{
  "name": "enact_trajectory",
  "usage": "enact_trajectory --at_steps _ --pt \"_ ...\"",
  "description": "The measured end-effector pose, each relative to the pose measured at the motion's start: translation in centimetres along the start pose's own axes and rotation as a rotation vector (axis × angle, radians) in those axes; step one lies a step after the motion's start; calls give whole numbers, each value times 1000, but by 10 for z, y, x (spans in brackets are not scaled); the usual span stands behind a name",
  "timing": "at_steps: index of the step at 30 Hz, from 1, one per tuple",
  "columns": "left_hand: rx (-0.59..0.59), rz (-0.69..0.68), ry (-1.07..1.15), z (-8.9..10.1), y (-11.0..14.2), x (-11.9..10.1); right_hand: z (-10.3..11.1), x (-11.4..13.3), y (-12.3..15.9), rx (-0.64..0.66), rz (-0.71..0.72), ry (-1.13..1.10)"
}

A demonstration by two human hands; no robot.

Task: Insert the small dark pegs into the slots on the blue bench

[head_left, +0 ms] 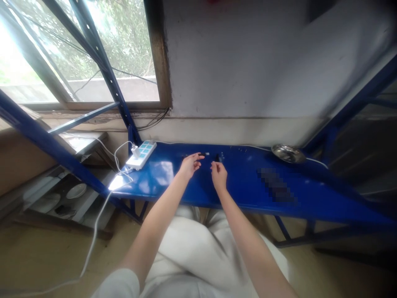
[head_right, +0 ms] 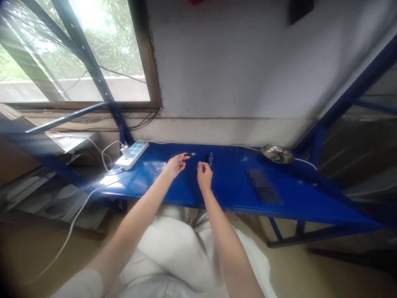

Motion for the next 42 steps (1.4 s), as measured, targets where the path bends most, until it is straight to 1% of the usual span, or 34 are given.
enact_trajectory --at_steps 3,5,7,10,14,18,20,21,23,26,34,36,39,42 --pt "21 -65 -29 -6 12 -12 -1 29 -6 62 -25 -105" --pt "33 -113 -70 -10 21 -19 -4 46 -10 152 -33 -91" --pt "44 -160 -124 -14 28 -27 -5 59 -13 202 -24 -31" --pt "45 -231 -216 -17 36 -36 -6 69 -15 217 2 20" --pt "27 -312 -351 -18 42 -42 -6 79 -10 216 17 14" --pt "6 -460 -492 -19 47 -45 -6 90 -3 206 38 -2" --pt "-5 -503 -517 -19 48 -46 -6 94 -1 212 38 -27" --pt "-11 -503 -511 -18 49 -47 -6 95 -1 217 38 -38" --pt "-17 -462 -469 -18 48 -48 -6 96 0 235 41 -48" --pt "-17 -349 -370 -16 45 -48 -6 98 2 257 48 -32" --pt "-36 -131 -201 -8 37 -45 -3 100 3 234 132 101" --pt "-8 -74 -182 -6 35 -45 -2 100 2 245 160 143" --pt "64 -4 -186 -5 32 -45 0 100 -1 278 208 209" --pt "93 3 -219 -2 31 -49 3 101 -4 316 260 272"
Point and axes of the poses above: each hand's wrist, its own y-axis away from the middle knuckle, its own z-axis out of the back of the hand, x = y × z, the point moved 4 cm from there along -y, towards the middle knuckle, and after that the axes turned 8 degrees about -z, right-handed, at the moved point
